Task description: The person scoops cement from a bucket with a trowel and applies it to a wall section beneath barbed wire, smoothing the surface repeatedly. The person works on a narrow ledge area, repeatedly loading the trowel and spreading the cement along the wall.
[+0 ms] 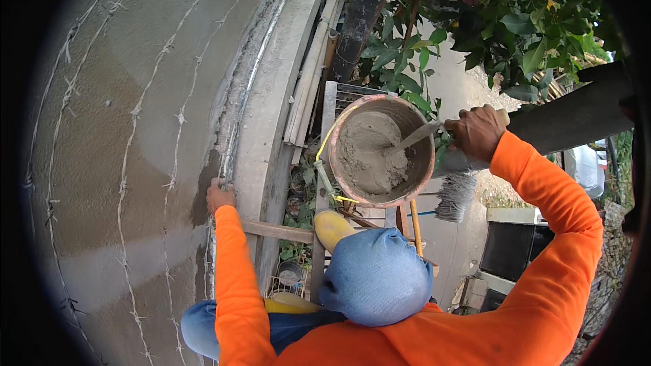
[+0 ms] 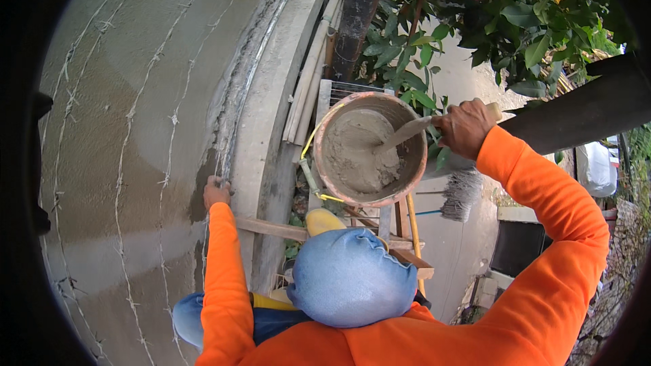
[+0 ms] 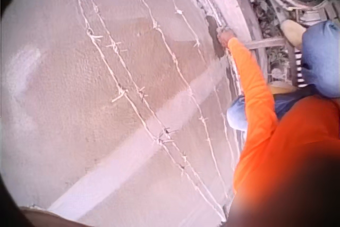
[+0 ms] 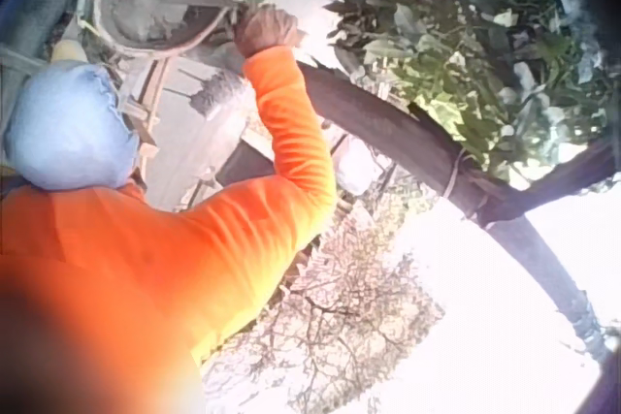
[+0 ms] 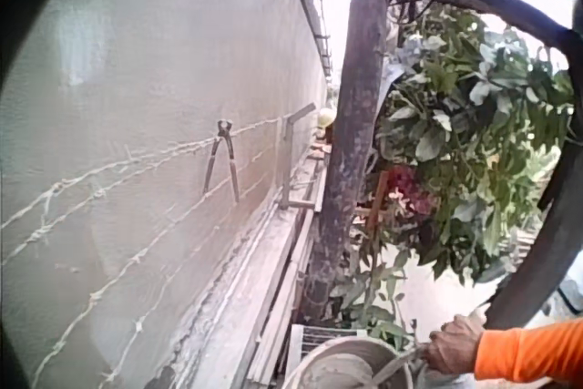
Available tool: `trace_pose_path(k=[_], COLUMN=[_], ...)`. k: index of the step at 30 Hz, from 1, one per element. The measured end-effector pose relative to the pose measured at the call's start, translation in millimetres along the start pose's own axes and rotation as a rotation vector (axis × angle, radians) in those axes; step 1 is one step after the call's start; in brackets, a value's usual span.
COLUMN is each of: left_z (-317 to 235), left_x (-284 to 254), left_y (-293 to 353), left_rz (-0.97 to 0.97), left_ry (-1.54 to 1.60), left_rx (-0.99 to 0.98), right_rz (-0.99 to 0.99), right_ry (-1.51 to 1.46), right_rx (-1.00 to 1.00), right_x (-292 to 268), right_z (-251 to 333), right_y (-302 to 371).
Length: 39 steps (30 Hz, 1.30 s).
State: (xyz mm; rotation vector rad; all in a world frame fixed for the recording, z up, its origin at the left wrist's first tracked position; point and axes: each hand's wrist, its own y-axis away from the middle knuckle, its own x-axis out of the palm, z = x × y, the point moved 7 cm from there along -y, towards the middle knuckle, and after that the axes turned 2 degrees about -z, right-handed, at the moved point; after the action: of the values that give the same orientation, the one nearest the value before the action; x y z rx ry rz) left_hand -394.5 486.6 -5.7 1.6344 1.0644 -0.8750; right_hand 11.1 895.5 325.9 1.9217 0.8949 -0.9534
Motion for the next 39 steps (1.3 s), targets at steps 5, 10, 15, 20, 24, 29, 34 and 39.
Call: trace_pose_path(k=[5, 10, 15, 20, 24, 29, 34, 39], left_z=[10.8, 3.4, 12.4, 10.3, 11.9, 9.0, 8.5, 9.7], left_x=[16.9, 21.3, 28.2, 35.0, 38.1, 38.3, 37.4, 37.3], left_y=[2.2, 2.6, 0.7, -4.7, -2.3, -1.1, 1.5, 3.2], left_rz=[-0.023, -0.044, -0.049, -0.053, -0.046, 0.001, -0.004, -0.016], left_ry=[0.115, 0.013, 0.083, 0.075, 0.091, 0.045, 0.055, 0.066], left_rx=[-0.068, -0.052, -0.092, -0.016, -0.045, -0.01, 0.0, -0.011], right_rz=[-0.019, 0.101, 0.16, -0.118, -0.095, -0.143, -0.223, -0.19], right_ry=[-0.072, -0.314, -0.182, 0.076, 0.043, -0.053, -0.251, -0.423], right_rx=[-0.016, -0.062, -0.031, 0.009, -0.087, -0.071, -0.085, -0.074], right_x=[5.3, 12.2, 3.4, 12.5, 56.5, 85.0, 92.9, 108.4], right_z=[-2.5, 49.0, 18.5, -19.7, 18.8, 60.7, 65.8, 61.3], right_y=[2.5, 21.5, 17.2, -1.0, -7.9, -14.8, -20.2, -15.1])
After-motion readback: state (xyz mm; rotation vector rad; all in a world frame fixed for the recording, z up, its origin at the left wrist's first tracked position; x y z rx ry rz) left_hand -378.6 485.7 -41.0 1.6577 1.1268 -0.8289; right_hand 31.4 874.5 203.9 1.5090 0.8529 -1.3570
